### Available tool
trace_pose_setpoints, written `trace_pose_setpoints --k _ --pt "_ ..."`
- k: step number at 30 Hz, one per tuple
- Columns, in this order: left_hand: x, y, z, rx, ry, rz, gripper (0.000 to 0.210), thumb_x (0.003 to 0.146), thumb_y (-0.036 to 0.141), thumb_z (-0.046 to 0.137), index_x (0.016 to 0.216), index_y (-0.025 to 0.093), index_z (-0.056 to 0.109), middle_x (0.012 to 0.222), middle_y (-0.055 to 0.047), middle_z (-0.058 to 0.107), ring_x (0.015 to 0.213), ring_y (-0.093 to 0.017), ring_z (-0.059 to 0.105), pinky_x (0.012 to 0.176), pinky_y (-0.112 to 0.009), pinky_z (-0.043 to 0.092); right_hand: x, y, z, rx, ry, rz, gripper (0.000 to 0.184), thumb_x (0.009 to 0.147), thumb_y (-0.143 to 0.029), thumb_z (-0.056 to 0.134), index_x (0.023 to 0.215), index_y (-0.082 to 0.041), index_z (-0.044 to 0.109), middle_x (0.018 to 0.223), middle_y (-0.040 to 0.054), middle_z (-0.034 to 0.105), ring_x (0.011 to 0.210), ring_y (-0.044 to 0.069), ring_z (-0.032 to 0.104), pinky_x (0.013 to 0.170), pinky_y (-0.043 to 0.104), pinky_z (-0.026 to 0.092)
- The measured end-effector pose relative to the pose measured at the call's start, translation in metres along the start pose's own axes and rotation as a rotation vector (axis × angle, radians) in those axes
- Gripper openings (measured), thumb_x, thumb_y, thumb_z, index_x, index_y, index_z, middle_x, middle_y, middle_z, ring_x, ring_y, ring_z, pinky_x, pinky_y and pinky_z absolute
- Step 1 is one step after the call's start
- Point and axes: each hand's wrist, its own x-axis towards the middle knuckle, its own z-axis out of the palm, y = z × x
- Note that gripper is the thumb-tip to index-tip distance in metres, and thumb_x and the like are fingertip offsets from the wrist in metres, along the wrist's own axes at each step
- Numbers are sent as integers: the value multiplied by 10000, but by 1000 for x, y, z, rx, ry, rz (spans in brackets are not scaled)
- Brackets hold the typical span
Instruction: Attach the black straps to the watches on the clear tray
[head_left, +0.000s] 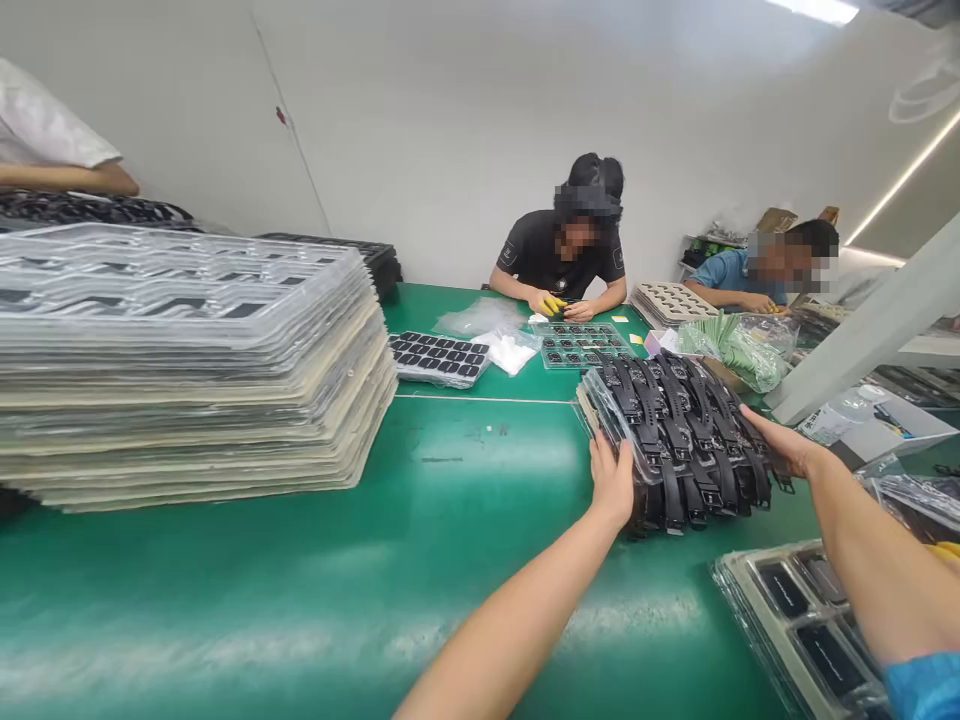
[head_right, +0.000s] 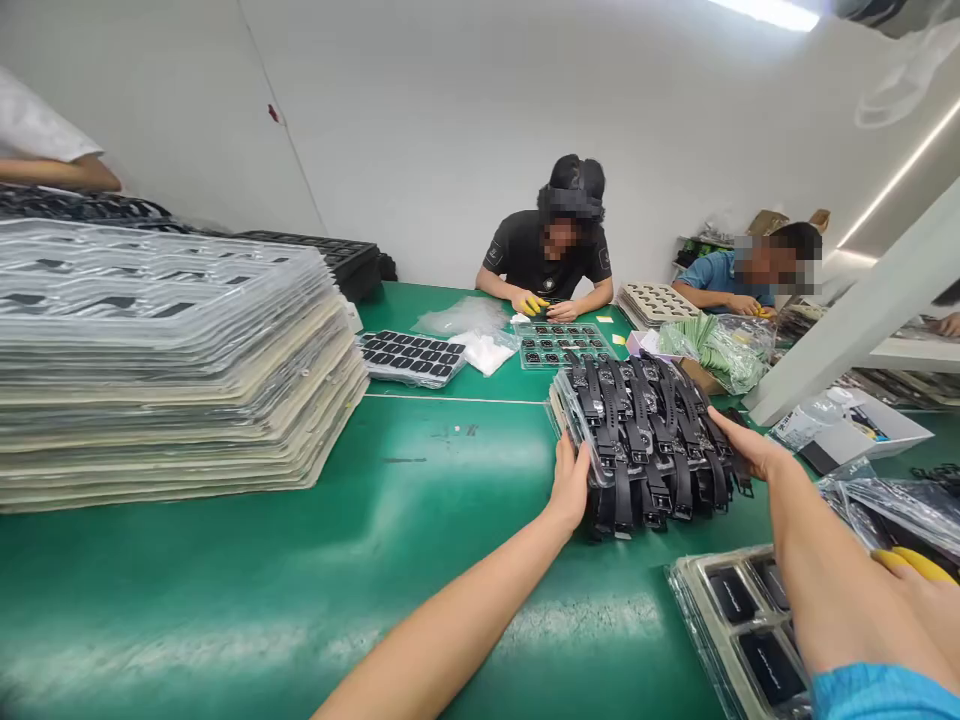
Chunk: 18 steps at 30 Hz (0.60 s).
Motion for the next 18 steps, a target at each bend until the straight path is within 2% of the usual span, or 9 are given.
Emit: trace_pose_setpoints --k 5,9,14,16,18 --pt "-51 -4 -34 -6 73 -27 866 968 658 378 1635 200 70 1723 -60 -31 1583 -236 -74 1280 -374 -26 -21 -7 37 -11 -91 -9 528 996 -595 427 1041 -205 781 905 223 782 861 329 776 773 409 612" --pt "-124 -21 -67 -15 155 -53 891 971 656 366 1633 174 15 1720 -62 -84 1578 -237 -112 1281 -413 -19 -46 -15 83 -51 -216 -31 505 929 -632 550 1096 -206 766 974 193 794 899 344 774 843 452 630" --pt "-238 -69 -101 -109 246 4 964 931 696 433 1635 186 16 1721 -20 -65 1579 -201 -91 1275 -334 7 -92 -19 157 -126 -470 -79 499 933 -623 568 1030 -181 777 1081 193 781 974 333 765 883 425 628" --pt "-277 -94 -109 -123 323 -34 1020 870 718 534 1635 198 106 1723 -30 22 1580 -226 -51 1273 -307 43 -113 -20 188 -164 -573 -115 485 950 -606 558 1024 -178 776 1106 171 781 986 315 764 902 406 622" --pt "-309 -119 -113 -125 407 -42 1059 832 707 593 1628 161 157 1719 -54 61 1579 -237 -25 1267 -272 76 -134 -21 219 -205 -658 -159 467 955 -595 566 1034 -184 773 1113 146 784 988 296 765 912 390 617"
